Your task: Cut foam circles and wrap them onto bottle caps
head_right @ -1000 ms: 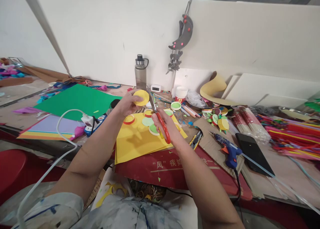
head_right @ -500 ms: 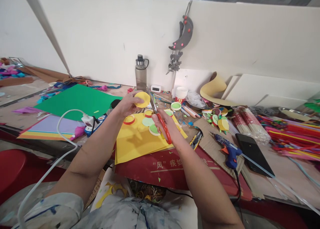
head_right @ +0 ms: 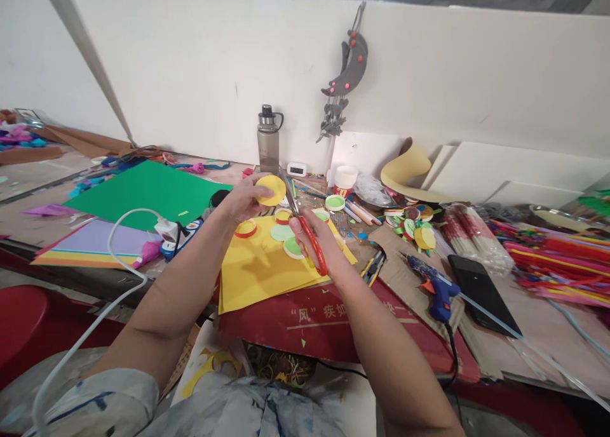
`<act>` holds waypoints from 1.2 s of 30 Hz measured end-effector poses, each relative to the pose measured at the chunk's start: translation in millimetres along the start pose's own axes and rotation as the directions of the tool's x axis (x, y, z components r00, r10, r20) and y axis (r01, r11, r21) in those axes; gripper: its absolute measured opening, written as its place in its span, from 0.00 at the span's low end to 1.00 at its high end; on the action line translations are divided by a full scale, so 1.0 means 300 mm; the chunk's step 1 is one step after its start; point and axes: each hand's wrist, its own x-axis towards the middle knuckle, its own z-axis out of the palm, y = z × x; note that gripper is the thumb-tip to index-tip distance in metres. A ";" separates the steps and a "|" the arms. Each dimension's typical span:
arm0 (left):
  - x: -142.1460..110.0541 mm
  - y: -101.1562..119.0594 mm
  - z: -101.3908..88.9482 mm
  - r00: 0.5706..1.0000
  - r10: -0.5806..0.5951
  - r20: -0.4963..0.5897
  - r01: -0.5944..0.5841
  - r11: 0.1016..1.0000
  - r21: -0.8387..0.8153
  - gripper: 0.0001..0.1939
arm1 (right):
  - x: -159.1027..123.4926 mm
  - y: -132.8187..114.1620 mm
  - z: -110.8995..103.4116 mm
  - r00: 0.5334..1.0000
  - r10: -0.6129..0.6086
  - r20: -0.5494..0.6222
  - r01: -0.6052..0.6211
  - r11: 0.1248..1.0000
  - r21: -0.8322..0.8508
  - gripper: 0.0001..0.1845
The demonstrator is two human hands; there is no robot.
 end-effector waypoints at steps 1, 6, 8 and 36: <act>0.000 0.000 -0.001 1.000 0.000 0.003 0.000 1.000 -0.003 0.19 | 0.000 0.000 -0.001 1.000 -0.007 0.003 0.007 1.000 -0.012 0.32; 0.001 -0.001 -0.002 1.000 -0.001 0.001 0.001 1.000 -0.013 0.20 | 0.002 -0.001 -0.001 0.999 -0.046 0.020 0.047 0.997 -0.061 0.30; 0.001 -0.001 -0.001 1.000 -0.003 0.001 0.003 1.000 -0.011 0.20 | 0.003 -0.002 0.000 0.999 -0.043 0.012 0.044 0.997 -0.064 0.30; -0.004 0.006 0.005 1.000 -0.030 0.001 0.030 1.000 -0.010 0.21 | -0.004 -0.022 0.006 0.999 0.053 0.005 -0.053 0.998 0.015 0.35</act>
